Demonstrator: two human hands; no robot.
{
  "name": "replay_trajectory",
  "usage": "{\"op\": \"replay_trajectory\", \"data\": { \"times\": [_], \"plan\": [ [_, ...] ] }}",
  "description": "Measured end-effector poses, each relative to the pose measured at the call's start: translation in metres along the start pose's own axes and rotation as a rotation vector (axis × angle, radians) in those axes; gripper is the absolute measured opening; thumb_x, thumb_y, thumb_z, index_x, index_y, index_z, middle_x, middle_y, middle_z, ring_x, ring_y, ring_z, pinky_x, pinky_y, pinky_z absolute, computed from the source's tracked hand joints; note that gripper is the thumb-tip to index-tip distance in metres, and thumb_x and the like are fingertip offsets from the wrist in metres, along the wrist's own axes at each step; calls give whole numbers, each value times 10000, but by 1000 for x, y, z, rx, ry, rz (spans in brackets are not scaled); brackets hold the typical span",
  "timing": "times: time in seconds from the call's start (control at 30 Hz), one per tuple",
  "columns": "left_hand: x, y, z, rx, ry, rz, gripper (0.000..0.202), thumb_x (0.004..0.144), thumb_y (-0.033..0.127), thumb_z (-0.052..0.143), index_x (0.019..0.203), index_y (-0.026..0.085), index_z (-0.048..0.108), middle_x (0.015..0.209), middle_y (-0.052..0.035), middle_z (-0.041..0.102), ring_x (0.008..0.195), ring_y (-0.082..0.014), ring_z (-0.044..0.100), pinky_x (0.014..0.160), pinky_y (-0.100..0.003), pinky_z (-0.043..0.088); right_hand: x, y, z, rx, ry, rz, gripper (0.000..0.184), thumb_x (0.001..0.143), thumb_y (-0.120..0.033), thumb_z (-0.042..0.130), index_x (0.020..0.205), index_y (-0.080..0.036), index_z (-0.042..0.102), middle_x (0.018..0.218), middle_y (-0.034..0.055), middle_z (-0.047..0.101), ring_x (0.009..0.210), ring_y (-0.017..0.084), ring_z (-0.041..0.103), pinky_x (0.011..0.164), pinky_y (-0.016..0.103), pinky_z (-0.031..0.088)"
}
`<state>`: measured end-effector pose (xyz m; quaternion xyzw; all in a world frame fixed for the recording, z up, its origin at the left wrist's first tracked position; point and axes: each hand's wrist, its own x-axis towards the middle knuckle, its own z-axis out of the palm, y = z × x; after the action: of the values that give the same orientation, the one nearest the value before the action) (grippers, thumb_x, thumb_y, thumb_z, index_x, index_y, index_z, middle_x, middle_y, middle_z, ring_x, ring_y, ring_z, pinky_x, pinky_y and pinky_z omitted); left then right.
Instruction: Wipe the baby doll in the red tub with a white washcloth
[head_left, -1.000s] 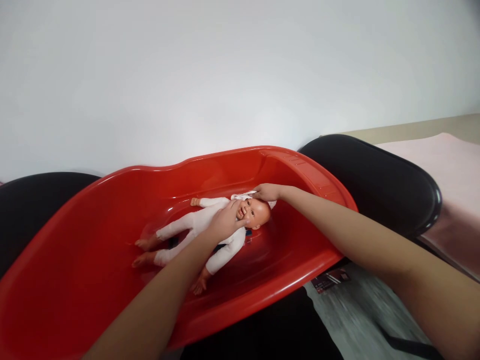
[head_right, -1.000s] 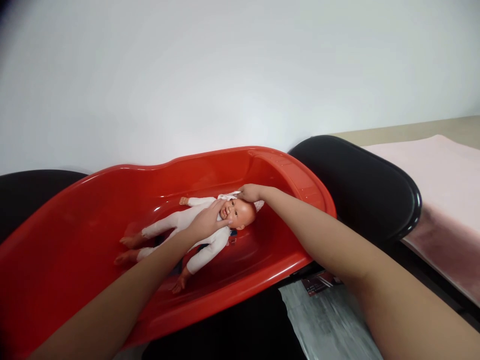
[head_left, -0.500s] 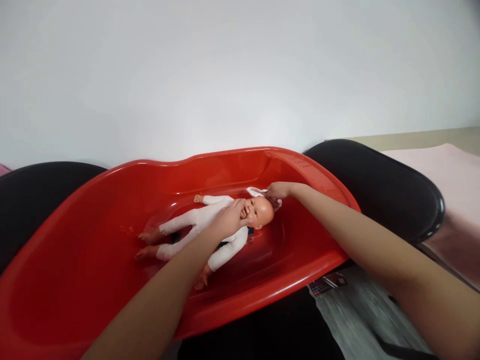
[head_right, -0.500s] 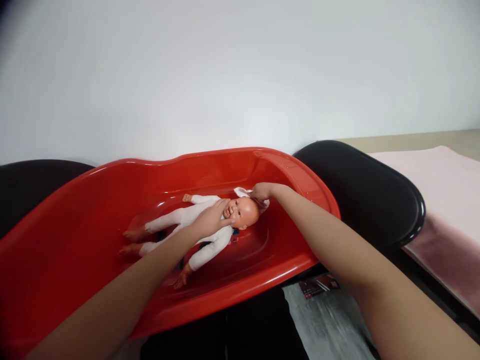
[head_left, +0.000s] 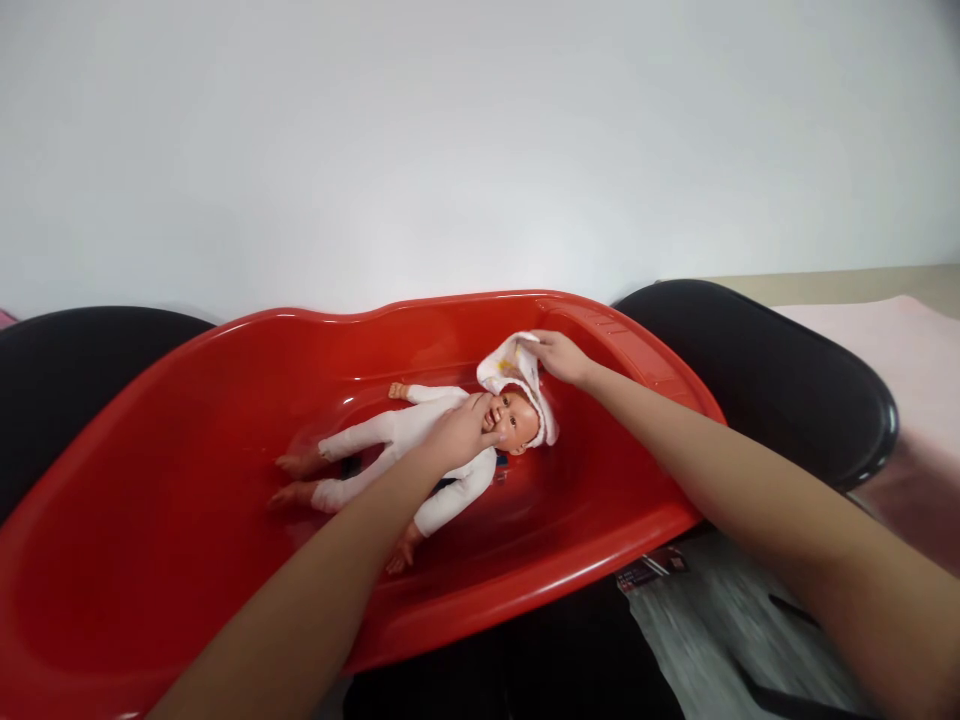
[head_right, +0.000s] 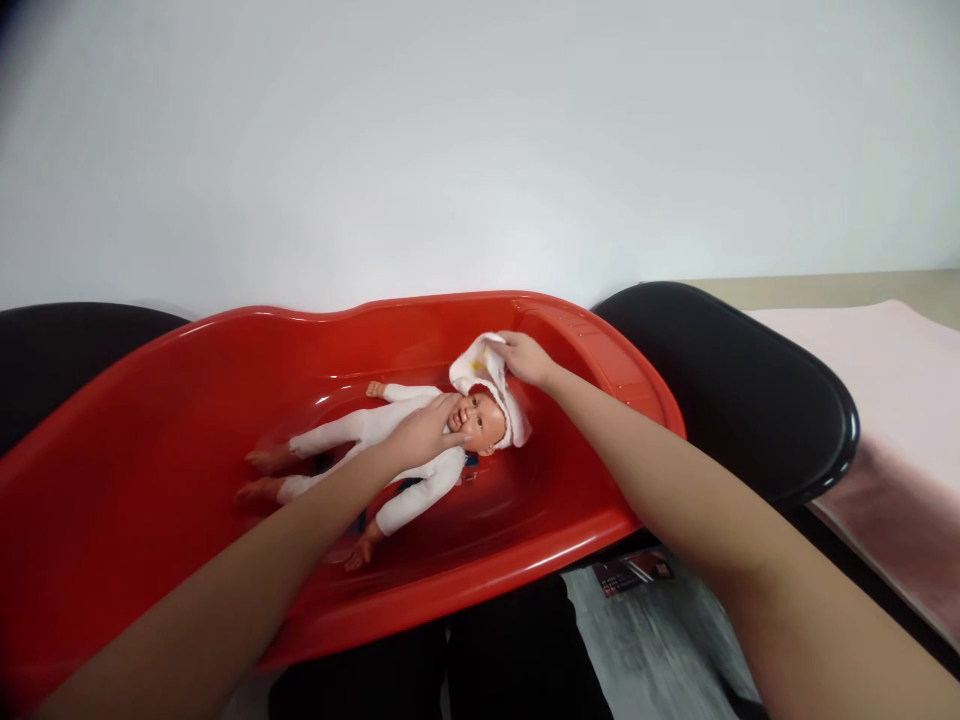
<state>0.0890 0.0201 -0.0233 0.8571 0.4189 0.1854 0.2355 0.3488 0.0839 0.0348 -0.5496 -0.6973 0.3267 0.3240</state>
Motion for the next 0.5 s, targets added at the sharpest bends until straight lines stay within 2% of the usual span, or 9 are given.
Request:
{"op": "replay_trajectory", "data": {
  "times": [0.1,0.2,0.27,0.33,0.43,0.5],
  "plan": [
    [-1,2,-2,-26,8,22,415,927,482,662,1279,286,563,1226,-65,683,1059,-269,662,913,-368,527,5,1,-6,181,266,-18,534,905,-697,559,997,-180,657,905,55,673,777,181,599,697,289,533],
    [-3,5,-4,-33,2,8,415,925,477,660,1281,283,569,1229,-63,684,1071,-268,662,926,-361,519,9,0,-12,436,365,25,527,876,-700,605,1060,-206,631,971,65,676,836,208,631,710,335,582],
    [-3,6,-5,-35,1,-11,447,920,470,663,1305,265,563,1246,-69,680,1096,-274,658,943,-360,511,10,-1,-14,529,361,39,532,850,-707,641,1056,-217,624,993,69,677,860,218,641,706,351,593],
    [-2,7,-5,-35,-4,-16,465,922,455,658,1323,245,556,1263,-78,675,1107,-276,655,946,-356,505,10,-2,-14,507,330,30,553,825,-725,662,1015,-207,638,977,74,683,863,223,639,703,345,584],
    [-2,8,-5,-16,-8,-1,467,933,474,638,1332,247,551,1275,-85,674,1113,-279,657,939,-360,508,7,-2,-11,364,237,4,591,806,-750,661,940,-174,675,941,75,699,849,215,628,752,329,551],
    [-2,8,-5,-3,-6,15,490,936,501,629,1353,262,536,1313,-83,665,1121,-285,663,933,-369,520,3,-3,-7,230,110,16,582,800,-737,675,883,-162,688,893,60,700,814,195,613,784,314,518]
  ]
}}
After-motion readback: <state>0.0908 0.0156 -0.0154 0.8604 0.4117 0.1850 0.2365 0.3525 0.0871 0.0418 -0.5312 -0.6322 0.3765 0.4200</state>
